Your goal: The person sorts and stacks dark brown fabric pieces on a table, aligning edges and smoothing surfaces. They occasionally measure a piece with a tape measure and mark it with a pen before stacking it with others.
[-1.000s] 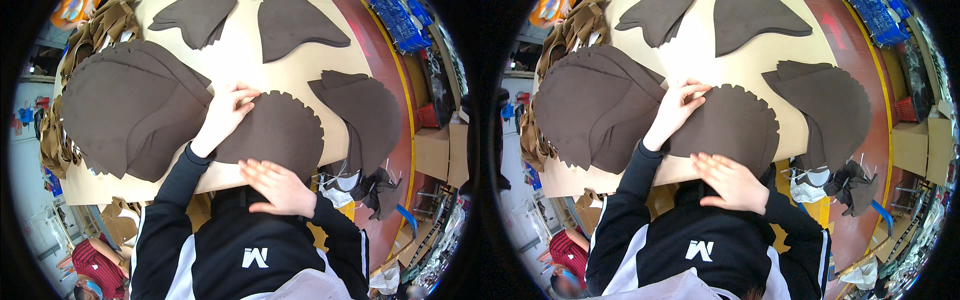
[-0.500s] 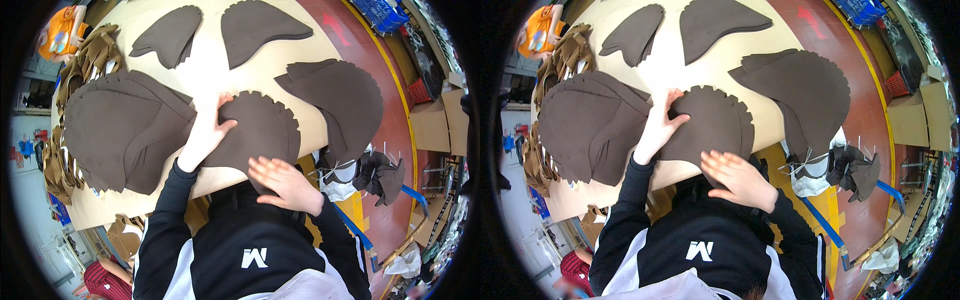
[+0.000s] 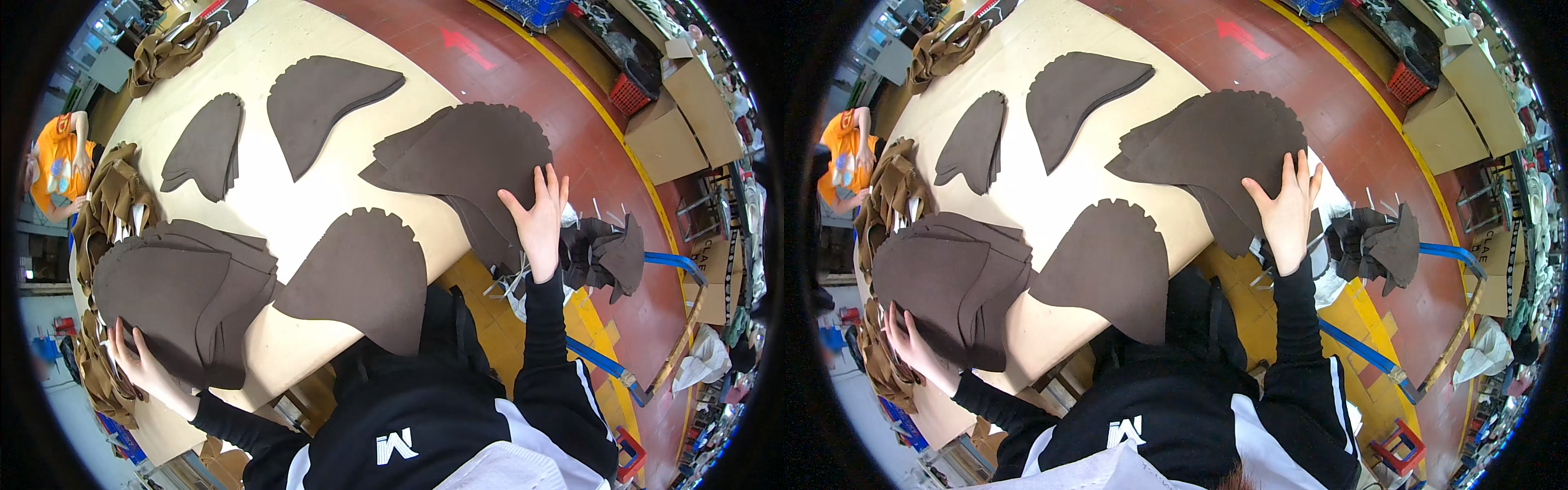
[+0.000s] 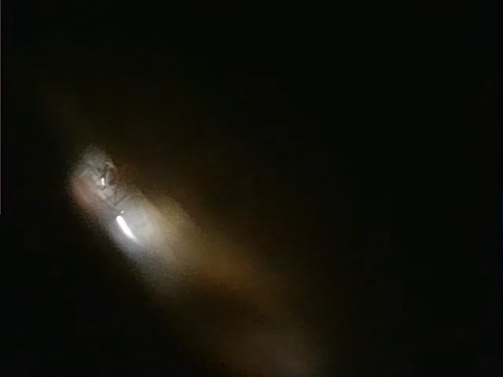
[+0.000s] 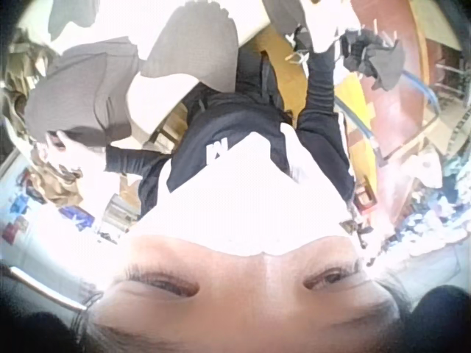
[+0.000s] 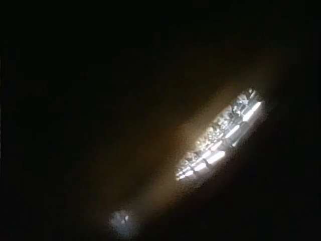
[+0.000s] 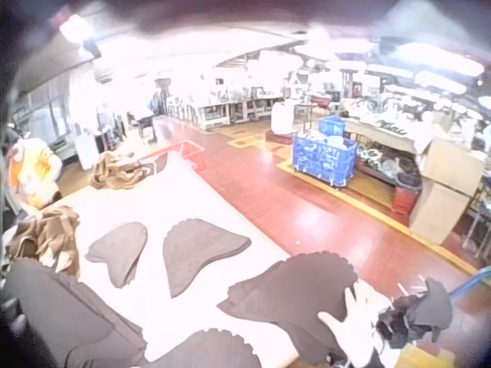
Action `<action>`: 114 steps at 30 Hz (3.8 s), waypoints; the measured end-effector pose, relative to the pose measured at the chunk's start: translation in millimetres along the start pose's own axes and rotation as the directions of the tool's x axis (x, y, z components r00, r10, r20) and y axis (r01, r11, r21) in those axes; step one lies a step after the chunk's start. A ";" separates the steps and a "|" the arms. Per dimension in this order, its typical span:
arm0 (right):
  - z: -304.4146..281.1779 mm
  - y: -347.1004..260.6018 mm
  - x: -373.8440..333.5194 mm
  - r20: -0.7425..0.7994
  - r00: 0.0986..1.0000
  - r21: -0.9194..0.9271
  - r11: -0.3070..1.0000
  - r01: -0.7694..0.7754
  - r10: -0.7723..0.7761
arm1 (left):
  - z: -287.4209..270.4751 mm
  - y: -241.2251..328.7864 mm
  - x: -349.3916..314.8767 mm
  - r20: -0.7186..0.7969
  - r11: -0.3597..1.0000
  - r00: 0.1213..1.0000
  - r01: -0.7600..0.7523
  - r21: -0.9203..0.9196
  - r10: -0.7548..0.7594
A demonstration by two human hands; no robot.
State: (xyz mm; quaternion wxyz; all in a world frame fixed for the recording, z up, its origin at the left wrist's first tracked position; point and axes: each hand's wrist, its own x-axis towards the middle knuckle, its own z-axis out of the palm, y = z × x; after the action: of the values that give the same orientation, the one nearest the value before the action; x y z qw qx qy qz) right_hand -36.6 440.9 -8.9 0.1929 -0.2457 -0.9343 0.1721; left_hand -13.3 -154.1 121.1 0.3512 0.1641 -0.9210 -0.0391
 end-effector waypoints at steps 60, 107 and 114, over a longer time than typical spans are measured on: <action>13.5 -132.9 -97.9 0.349 -0.054 0.705 0.224 0.673 -0.936 | 145.9 180.7 -84.6 0.755 0.532 0.456 0.536 -0.655 0.470; 41.8 -129.8 -27.7 0.274 0.395 0.353 0.474 0.807 -0.877 | 103.6 172.9 -128.7 0.839 0.309 0.466 0.784 -0.539 0.281; 11.6 -129.2 -115.1 0.229 -0.108 0.839 0.140 0.525 -0.967 | 104.9 169.8 -133.1 0.842 0.299 0.470 0.790 -0.535 0.265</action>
State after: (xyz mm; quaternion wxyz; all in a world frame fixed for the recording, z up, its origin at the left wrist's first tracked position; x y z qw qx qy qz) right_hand 0.2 271.8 3.1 -0.1201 0.5367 -0.7654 0.3341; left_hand -36.0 45.4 -10.2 -0.1242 0.0783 -0.7117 -0.6869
